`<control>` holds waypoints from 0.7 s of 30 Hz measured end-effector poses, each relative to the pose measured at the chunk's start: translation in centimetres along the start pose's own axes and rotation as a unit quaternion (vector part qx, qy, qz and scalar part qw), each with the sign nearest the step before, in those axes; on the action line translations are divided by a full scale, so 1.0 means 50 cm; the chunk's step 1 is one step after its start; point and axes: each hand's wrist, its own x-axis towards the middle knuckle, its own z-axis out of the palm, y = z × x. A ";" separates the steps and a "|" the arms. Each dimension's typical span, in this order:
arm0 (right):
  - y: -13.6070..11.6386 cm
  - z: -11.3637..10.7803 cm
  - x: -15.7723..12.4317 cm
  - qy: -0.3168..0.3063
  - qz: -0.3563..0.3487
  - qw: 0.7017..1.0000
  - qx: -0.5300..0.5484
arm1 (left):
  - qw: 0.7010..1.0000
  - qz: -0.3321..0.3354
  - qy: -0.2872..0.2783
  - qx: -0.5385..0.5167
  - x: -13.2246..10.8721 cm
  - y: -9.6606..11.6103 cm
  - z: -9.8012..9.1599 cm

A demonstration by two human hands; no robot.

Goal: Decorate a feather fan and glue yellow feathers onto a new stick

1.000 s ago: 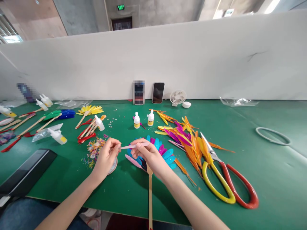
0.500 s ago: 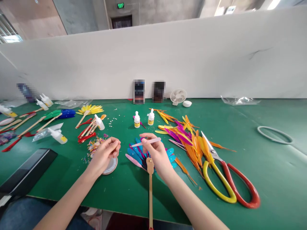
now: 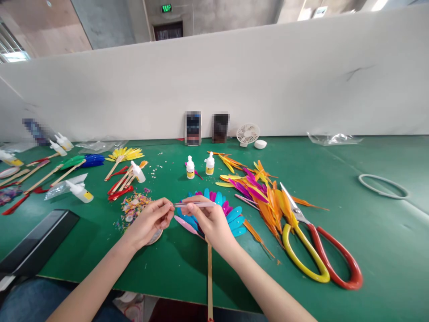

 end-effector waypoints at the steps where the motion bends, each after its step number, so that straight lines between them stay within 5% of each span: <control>1: 0.000 0.000 0.000 -0.002 -0.005 1.000 -0.008 | 1.000 -0.002 -0.002 0.006 -0.001 0.000 0.001; 21: -0.006 -0.007 0.000 -0.027 -0.042 0.996 -0.075 | 0.999 -0.029 -0.021 0.023 -0.002 -0.004 0.001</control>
